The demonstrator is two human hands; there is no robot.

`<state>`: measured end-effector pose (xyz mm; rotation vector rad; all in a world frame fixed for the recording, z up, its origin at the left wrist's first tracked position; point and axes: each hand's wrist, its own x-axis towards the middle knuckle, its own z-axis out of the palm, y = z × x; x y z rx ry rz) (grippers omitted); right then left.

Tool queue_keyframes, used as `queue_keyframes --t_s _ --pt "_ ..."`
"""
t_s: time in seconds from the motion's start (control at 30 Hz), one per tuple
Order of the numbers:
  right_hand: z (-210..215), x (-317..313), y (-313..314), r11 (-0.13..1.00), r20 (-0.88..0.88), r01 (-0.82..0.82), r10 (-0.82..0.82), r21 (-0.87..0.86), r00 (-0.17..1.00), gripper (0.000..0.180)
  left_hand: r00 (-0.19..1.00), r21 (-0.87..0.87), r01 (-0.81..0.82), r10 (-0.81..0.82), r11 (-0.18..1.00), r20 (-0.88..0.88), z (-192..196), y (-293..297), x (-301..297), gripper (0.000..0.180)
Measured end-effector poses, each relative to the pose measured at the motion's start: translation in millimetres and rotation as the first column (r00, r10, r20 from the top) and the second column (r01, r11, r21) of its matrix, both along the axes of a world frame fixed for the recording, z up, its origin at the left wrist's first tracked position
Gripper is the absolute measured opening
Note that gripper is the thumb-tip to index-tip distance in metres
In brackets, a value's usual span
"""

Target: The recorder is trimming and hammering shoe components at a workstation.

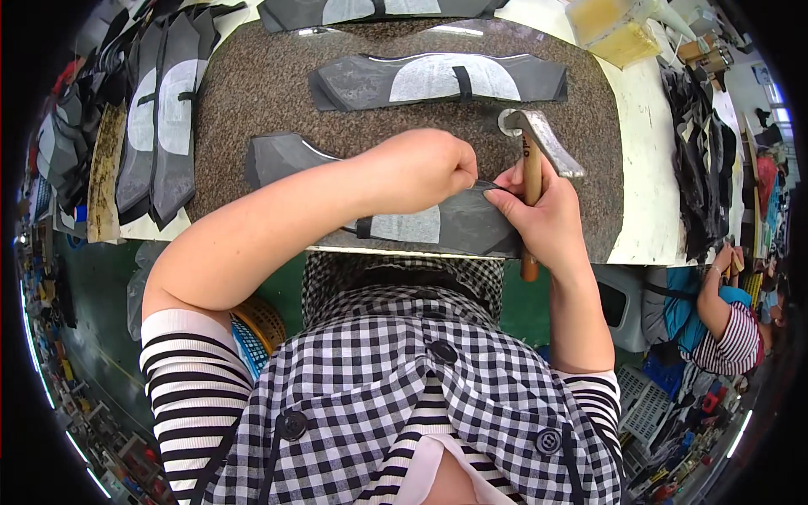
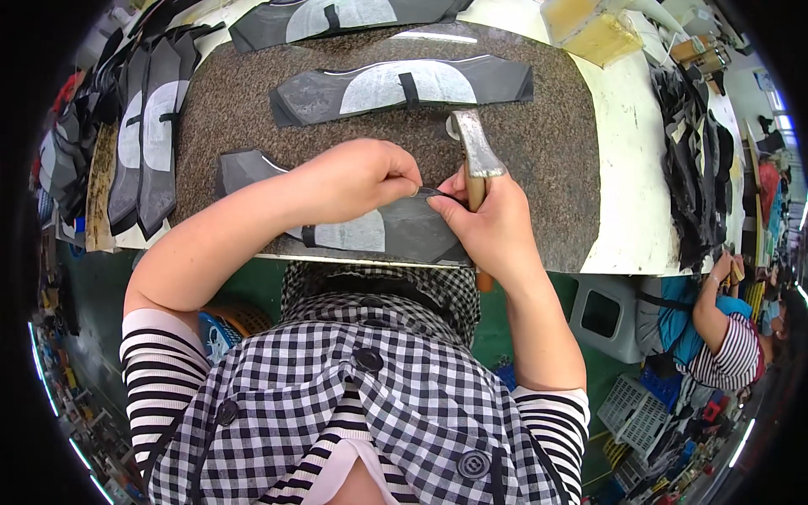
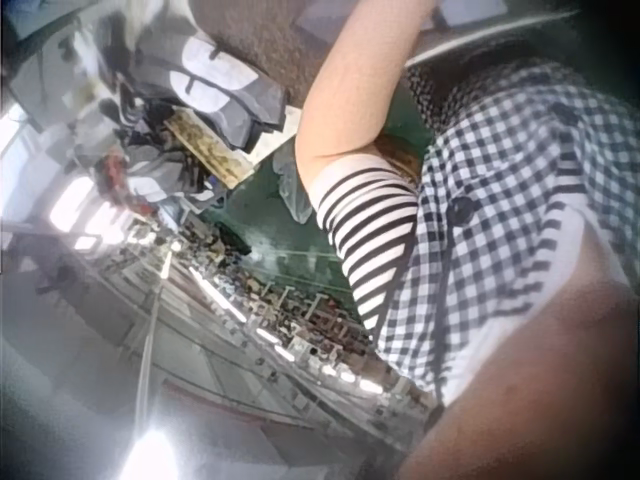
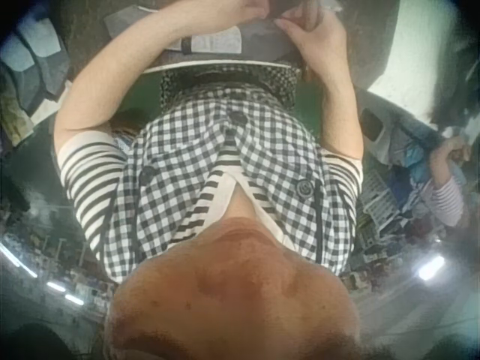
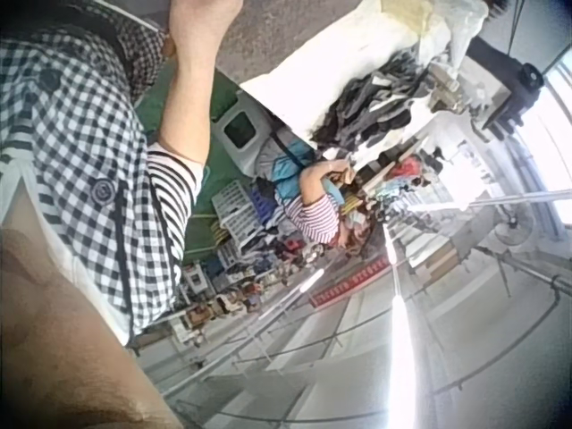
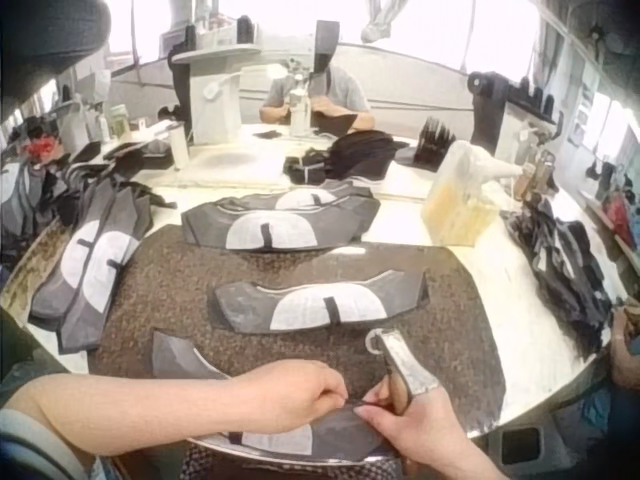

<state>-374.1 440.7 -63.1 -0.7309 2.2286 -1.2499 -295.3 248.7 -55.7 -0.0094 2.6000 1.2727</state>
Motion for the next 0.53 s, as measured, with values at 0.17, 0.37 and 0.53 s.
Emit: queue_keyframes --t_s 0.17,0.37,0.53 --pt "-6 1 4 0.998 0.057 0.041 -0.037 -0.056 0.998 0.026 0.998 -0.080 -0.060 0.061 0.995 0.011 8 16 6 0.026" --pt "1 -3 4 0.999 0.015 0.027 -0.027 -0.024 1.000 0.024 0.993 0.133 -0.108 0.101 0.985 0.058 2 3 6 0.020" --pt "31 -6 32 0.980 -0.359 -0.176 0.198 0.094 0.912 0.029 0.987 -0.231 -0.076 0.040 0.970 -0.155 -2 7 8 0.016"
